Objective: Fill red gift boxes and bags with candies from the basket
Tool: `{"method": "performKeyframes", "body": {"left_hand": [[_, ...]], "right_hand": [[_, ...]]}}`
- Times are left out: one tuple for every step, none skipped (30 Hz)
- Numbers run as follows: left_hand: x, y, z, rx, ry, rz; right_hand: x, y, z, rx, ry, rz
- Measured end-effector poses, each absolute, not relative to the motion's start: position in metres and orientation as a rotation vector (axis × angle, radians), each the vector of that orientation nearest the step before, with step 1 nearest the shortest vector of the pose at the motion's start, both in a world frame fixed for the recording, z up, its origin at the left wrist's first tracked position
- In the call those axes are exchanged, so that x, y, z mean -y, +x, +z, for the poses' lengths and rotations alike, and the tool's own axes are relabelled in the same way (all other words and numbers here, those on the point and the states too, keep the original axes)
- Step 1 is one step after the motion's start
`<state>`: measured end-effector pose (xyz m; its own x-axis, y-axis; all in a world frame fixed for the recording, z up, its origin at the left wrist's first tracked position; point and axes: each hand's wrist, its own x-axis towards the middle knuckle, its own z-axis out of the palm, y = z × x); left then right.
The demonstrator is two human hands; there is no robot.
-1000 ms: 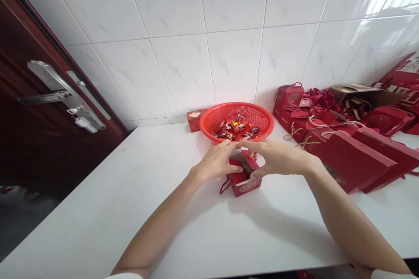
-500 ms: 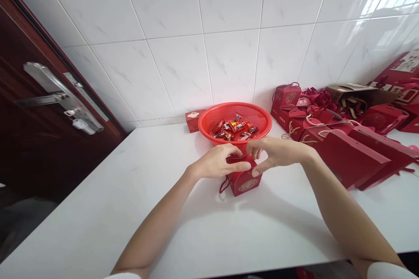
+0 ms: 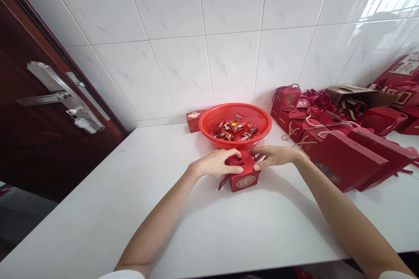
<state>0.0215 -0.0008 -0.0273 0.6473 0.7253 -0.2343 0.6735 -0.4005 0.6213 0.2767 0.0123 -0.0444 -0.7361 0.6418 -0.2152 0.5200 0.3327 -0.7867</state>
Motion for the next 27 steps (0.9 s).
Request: {"method": "performKeyframes", "body": {"left_hand": [[-0.001,0.021,-0.029,-1.057,2.149,0.099],[-0.003,0.02,-0.03,-1.036,2.139,0.111],[-0.005,0.02,-0.031,-1.021,2.128,0.129],[-0.006,0.02,-0.033,-1.016,2.114,0.148],[-0.008,0.02,-0.034,-1.014,2.098,0.166],[-0.009,0.02,-0.035,-1.013,2.079,0.184],[-0.01,0.02,-0.035,-1.013,2.056,0.203],[-0.011,0.02,-0.036,-1.014,2.03,0.219],[-0.012,0.021,-0.036,-1.017,2.004,0.236],[-0.012,0.021,-0.037,-1.024,1.98,0.253],[-0.012,0.022,-0.037,-1.036,1.962,0.275],[-0.011,0.022,-0.037,-1.052,1.949,0.295],[-0.011,0.023,-0.038,-1.068,1.946,0.312],[-0.009,0.024,-0.037,-1.084,1.953,0.326],[-0.008,0.025,-0.037,-1.101,1.97,0.337],[-0.006,0.026,-0.036,-1.121,1.989,0.348],[-0.004,0.026,-0.034,-1.143,2.006,0.366],[-0.001,0.026,-0.032,-1.16,2.016,0.392],[0.001,0.025,-0.029,-1.17,2.007,0.431],[0.002,0.024,-0.025,-1.163,1.973,0.472],[0.004,0.022,-0.02,-1.142,1.914,0.517],[0.005,0.019,-0.014,-1.104,1.843,0.574],[0.007,0.016,-0.009,-1.049,1.774,0.639],[0.008,0.013,-0.003,-0.988,1.713,0.708],[0.009,0.01,0.002,-0.924,1.666,0.778],[0.011,0.008,0.007,-0.86,1.632,0.841],[0.013,0.007,0.01,-0.798,1.607,0.888]], "right_hand": [[-0.013,0.277,-0.048,2.433,-1.063,1.385],[-0.014,0.277,-0.052,2.421,-1.07,1.387],[-0.015,0.276,-0.054,2.405,-1.091,1.381],[-0.015,0.276,-0.055,2.381,-1.115,1.375],[-0.015,0.276,-0.055,2.343,-1.134,1.381],[-0.015,0.276,-0.054,2.286,-1.14,1.407],[-0.014,0.276,-0.052,2.209,-1.128,1.442],[-0.013,0.277,-0.049,2.119,-1.101,1.484],[-0.011,0.278,-0.044,2.02,-1.06,1.525],[-0.009,0.279,-0.04,1.917,-1.013,1.558],[-0.007,0.279,-0.035,1.822,-0.97,1.575],[-0.005,0.28,-0.03,1.746,-0.936,1.578],[-0.002,0.28,-0.026,1.696,-0.912,1.572],[0.0,0.279,-0.021,1.673,-0.895,1.564],[0.002,0.277,-0.018,1.671,-0.885,1.554],[0.005,0.275,-0.014,1.686,-0.885,1.543],[0.007,0.273,-0.011,1.709,-0.892,1.531],[0.009,0.27,-0.008,1.732,-0.902,1.517],[0.011,0.268,-0.006,1.753,-0.911,1.501],[0.013,0.267,-0.003,1.768,-0.921,1.48],[0.015,0.266,-0.001,1.776,-0.931,1.455],[0.016,0.265,0.001,1.782,-0.938,1.429],[0.017,0.266,0.003,1.785,-0.942,1.402],[0.018,0.266,0.005,1.787,-0.942,1.377],[0.019,0.267,0.007,1.789,-0.941,1.352],[0.02,0.267,0.009,1.792,-0.941,1.328],[0.021,0.267,0.011,1.798,-0.942,1.306]]}}
